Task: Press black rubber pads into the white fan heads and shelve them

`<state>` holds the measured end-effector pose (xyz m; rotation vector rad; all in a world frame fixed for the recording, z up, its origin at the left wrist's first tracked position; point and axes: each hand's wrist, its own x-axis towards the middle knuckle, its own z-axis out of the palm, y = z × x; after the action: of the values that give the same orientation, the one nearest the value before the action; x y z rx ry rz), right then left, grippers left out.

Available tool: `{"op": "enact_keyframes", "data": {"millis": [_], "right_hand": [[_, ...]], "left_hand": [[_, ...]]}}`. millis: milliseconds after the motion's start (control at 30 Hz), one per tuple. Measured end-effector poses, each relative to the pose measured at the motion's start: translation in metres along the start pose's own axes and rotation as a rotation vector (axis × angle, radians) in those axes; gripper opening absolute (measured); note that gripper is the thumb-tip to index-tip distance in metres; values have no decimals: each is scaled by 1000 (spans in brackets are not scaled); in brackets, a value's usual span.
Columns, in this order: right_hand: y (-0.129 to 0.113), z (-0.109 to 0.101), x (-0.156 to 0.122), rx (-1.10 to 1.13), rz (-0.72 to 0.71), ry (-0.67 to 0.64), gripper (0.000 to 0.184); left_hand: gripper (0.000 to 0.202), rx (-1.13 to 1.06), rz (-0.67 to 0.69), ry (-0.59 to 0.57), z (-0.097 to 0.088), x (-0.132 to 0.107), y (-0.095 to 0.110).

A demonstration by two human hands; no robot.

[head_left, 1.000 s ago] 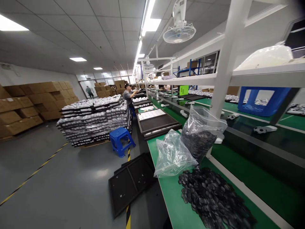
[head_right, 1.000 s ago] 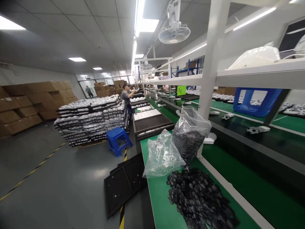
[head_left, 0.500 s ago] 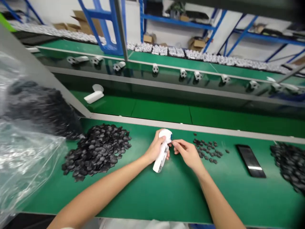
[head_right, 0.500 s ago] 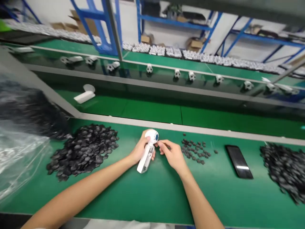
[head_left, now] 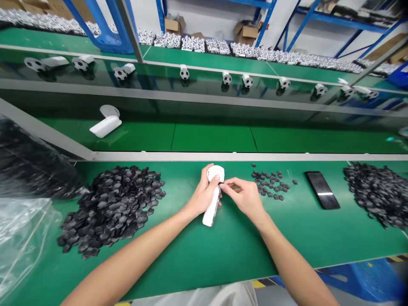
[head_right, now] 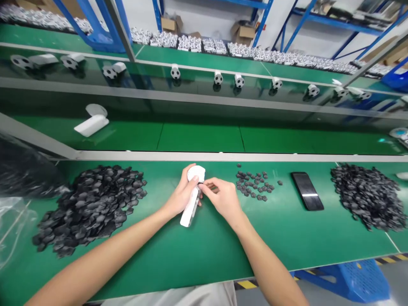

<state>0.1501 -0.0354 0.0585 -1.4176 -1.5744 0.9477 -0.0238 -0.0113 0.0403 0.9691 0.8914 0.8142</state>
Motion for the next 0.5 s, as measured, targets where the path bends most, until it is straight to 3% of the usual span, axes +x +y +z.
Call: {"op": "enact_keyframes", "data": {"millis": [200, 500], "right_hand": [[-1, -1, -4, -152, -161, 71, 8], [20, -1, -4, -342, -257, 127, 20]], "left_hand": [[100, 188, 55, -2, 4, -4, 0], [82, 227, 59, 12, 5, 3, -3]]}}
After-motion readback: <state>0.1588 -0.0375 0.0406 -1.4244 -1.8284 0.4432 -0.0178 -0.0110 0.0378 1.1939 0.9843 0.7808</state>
